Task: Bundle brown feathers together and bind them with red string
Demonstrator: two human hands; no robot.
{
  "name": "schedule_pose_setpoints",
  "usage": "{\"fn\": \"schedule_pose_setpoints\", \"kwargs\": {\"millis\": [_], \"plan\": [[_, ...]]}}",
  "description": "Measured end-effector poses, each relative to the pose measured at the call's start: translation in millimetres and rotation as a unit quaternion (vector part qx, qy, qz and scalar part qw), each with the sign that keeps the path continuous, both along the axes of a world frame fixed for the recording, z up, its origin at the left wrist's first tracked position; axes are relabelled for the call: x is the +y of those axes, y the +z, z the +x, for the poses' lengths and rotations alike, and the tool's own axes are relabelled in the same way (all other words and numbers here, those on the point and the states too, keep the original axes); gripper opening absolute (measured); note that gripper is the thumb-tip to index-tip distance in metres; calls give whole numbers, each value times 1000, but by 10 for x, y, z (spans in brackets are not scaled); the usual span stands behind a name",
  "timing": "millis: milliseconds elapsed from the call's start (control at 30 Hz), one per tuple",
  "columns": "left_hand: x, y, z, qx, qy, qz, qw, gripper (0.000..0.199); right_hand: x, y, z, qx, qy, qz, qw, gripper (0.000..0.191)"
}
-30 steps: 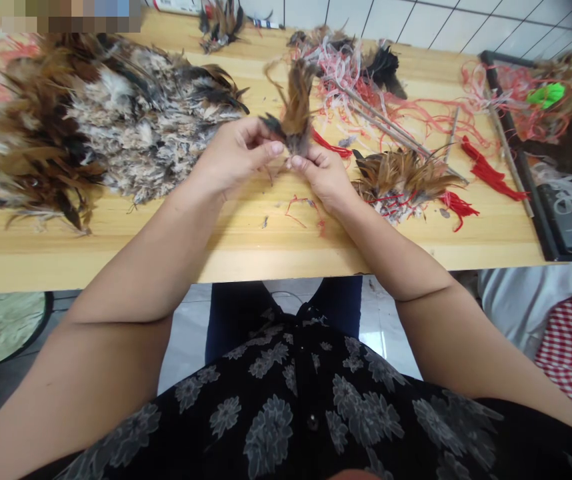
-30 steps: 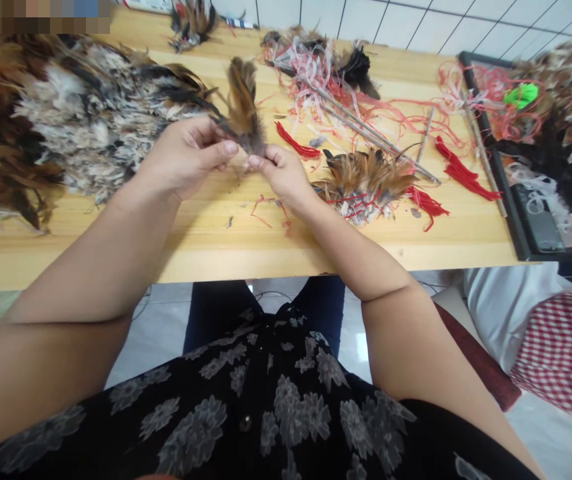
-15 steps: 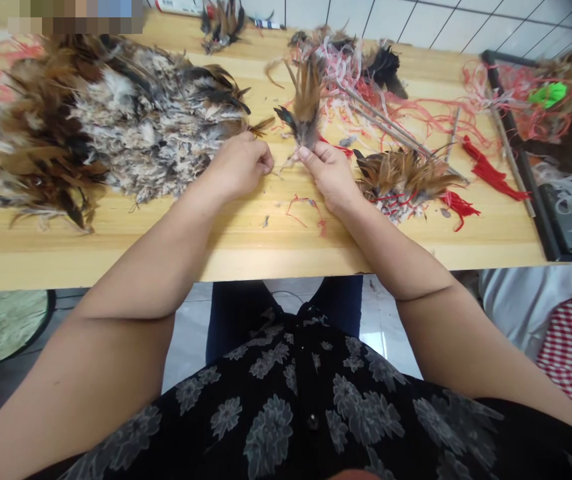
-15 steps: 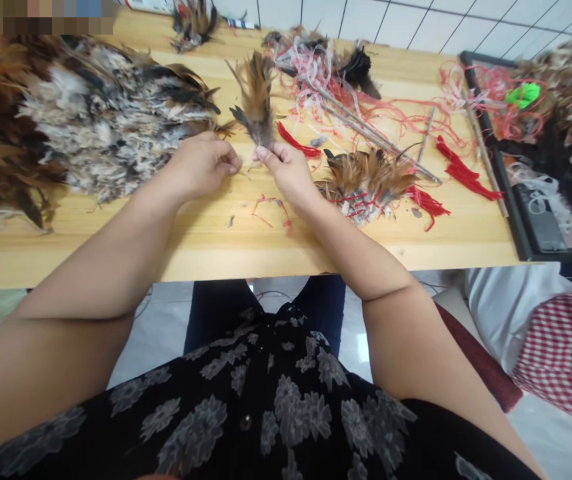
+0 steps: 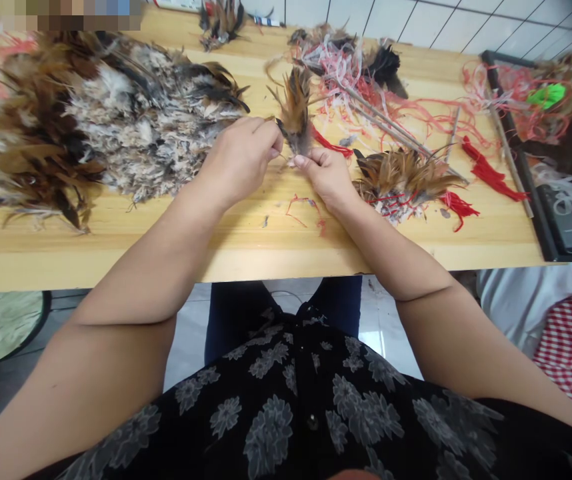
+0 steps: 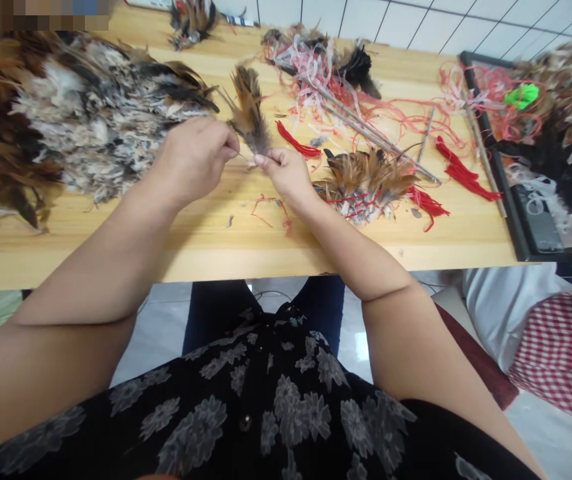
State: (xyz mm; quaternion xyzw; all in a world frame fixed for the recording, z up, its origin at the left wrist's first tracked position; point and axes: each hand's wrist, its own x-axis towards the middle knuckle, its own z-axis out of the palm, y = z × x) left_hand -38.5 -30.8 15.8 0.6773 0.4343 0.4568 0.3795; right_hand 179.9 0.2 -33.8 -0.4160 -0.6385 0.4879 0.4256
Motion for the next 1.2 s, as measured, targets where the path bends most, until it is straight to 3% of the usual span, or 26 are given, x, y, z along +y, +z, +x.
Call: {"fn": "schedule_pose_setpoints", "kwargs": {"millis": [233,467,667,967,1100,1200], "plan": [[-135,147,99,-68,-24,-74,995,30,-80,78,-21,19,5,-24,1000,51],[-101,154,120,14,22,14,1000,34,-86,132,-11,34,27,-53,998,48],[-90,143,126,58,0,64,996,35,-111,152,-13,40,39,-50,997,53],[-183,253,220,2,19,2,1000,35,-84,87,-54,27,50,-47,997,60],[-129,170,150,104,15,102,989,25,-125,123,-69,34,54,-51,997,63],[-87,114,91,196,46,209,957,25,-206,224,-79,40,46,-77,995,62]]}}
